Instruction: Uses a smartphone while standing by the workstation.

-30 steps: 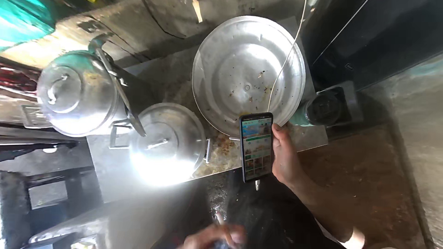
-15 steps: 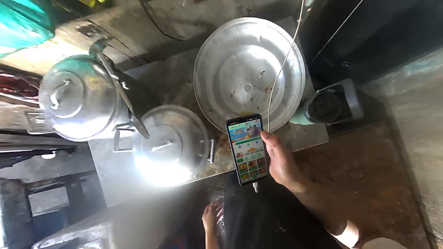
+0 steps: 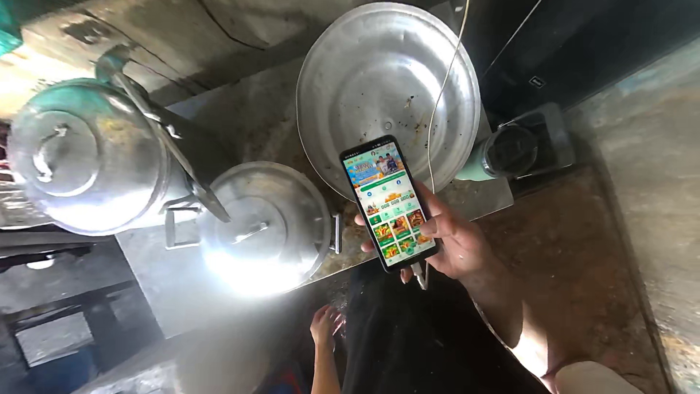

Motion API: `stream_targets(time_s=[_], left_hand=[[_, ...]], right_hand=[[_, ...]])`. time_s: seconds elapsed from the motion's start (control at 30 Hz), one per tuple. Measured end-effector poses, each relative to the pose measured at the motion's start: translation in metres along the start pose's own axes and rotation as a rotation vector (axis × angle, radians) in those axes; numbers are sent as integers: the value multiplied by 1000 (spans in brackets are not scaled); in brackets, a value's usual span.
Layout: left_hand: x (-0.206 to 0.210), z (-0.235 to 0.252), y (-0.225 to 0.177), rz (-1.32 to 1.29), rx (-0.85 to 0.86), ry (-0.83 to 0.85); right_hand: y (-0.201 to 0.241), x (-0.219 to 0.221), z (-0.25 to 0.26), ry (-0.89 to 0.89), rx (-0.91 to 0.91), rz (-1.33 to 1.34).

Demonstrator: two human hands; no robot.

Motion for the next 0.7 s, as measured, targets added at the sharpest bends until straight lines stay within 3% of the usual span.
stream_targets(time_s=[0.27, 0.5, 0.7], left_hand=[[29, 27, -46, -74, 43, 31], [76, 1, -37, 10, 10, 45], [86, -7, -10, 140, -20, 34]], right_hand=[[21, -2, 2, 155, -36, 8], [40, -11, 8, 243, -28, -4], [48, -16, 14, 267, -10, 2]])
Point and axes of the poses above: each hand's wrist, its own z-axis towards the middle knuckle, its own x-axis out of the palm, y = z × x, the point moved 8 cm from there along z, towards the middle knuckle, and after that the axes turned 5 degrees about z, right-handed, at the moved point
